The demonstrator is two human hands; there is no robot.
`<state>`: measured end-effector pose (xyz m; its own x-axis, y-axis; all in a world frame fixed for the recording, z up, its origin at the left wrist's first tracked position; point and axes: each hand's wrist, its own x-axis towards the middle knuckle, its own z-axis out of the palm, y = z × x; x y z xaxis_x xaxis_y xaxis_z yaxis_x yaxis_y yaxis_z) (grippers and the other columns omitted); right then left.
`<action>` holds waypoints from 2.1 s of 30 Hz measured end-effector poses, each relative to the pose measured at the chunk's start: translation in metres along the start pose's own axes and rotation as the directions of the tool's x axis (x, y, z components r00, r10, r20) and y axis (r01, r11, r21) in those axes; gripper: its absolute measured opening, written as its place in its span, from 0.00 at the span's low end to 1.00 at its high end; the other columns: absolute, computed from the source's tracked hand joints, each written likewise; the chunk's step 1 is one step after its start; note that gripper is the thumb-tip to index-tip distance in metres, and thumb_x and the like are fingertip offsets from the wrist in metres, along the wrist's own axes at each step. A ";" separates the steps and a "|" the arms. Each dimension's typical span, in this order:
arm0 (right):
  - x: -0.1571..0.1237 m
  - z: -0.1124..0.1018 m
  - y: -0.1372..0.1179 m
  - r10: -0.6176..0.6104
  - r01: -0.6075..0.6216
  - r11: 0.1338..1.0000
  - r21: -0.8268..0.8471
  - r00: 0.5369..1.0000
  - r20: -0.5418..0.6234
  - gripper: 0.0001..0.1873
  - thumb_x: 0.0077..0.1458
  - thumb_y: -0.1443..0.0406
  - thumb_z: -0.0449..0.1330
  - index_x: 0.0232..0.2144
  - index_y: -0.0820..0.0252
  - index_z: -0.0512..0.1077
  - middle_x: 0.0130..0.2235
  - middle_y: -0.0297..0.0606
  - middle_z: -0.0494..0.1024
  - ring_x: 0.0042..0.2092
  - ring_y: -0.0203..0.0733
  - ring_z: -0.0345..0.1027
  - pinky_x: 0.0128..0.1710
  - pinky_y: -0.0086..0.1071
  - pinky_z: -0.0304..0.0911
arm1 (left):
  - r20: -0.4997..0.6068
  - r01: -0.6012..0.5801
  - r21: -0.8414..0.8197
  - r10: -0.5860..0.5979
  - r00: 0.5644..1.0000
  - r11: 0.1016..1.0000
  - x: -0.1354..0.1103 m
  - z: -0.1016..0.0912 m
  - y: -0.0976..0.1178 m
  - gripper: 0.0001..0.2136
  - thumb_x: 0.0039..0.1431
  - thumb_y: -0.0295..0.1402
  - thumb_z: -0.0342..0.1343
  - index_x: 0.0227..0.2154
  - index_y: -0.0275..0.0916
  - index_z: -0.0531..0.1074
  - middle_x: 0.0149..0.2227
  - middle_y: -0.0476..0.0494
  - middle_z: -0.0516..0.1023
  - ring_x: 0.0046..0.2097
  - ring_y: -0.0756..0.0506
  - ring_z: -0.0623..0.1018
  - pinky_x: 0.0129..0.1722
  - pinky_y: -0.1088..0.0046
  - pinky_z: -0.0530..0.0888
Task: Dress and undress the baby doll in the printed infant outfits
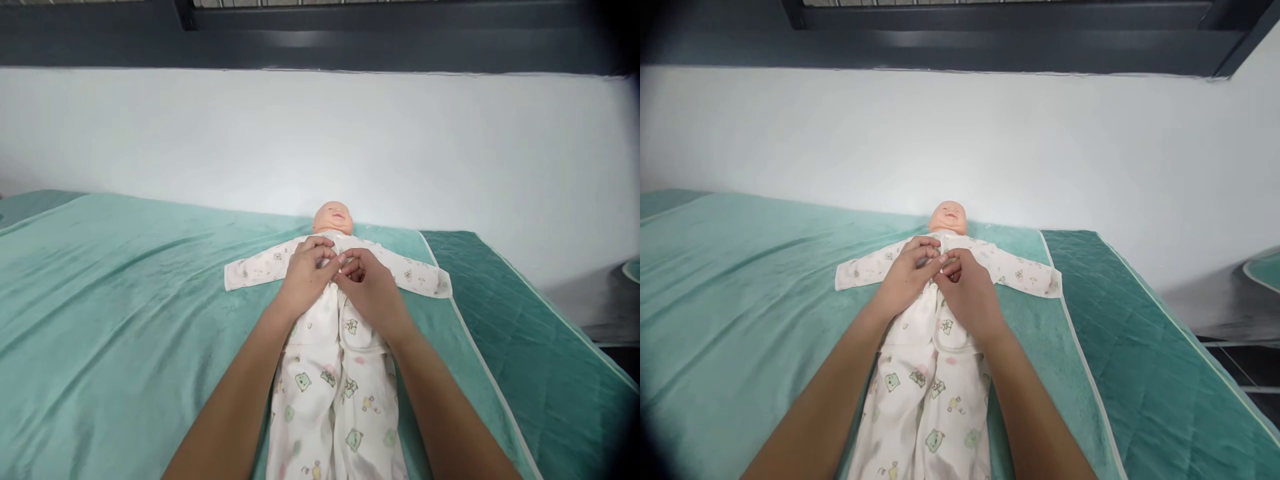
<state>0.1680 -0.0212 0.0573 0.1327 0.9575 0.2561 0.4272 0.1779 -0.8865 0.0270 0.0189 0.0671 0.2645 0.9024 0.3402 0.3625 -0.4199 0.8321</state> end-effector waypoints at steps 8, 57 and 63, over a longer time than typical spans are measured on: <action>-0.003 0.003 -0.004 -0.011 0.010 0.999 -0.051 1.000 -0.007 0.21 0.52 0.61 0.60 0.50 0.51 0.67 0.31 0.29 0.75 0.30 0.38 0.66 0.33 0.34 0.63 | 0.032 0.055 -0.119 -0.051 0.998 0.991 0.002 -0.003 -0.003 0.10 0.60 0.36 0.54 0.26 0.41 0.75 0.52 0.45 0.72 0.57 0.42 0.69 0.58 0.65 0.63; -0.016 -0.007 0.004 -0.175 0.175 0.984 -0.022 0.984 -0.017 0.17 0.57 0.63 0.59 0.49 0.52 0.69 0.38 0.33 0.70 0.34 0.36 0.63 0.36 0.32 0.63 | 0.151 0.163 -0.222 -0.131 0.980 0.961 -0.009 -0.025 0.007 0.09 0.59 0.39 0.55 0.37 0.42 0.76 0.34 0.48 0.75 0.30 0.50 0.70 0.28 0.74 0.65; -0.032 -0.017 -0.009 -0.175 0.165 0.903 -0.396 0.985 0.011 0.06 0.56 0.62 0.59 0.31 0.55 0.65 0.32 0.33 0.70 0.30 0.37 0.61 0.29 0.32 0.54 | 0.362 0.030 -0.038 -0.014 0.932 0.999 -0.012 -0.039 0.015 0.08 0.52 0.40 0.62 0.31 0.42 0.77 0.34 0.49 0.74 0.33 0.50 0.68 0.32 0.74 0.66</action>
<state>0.1750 -0.0568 0.0637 0.0460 0.9140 0.4030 0.7621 0.2287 -0.6057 -0.0059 0.0059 0.0924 0.5646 0.8121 0.1471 0.3357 -0.3888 0.8580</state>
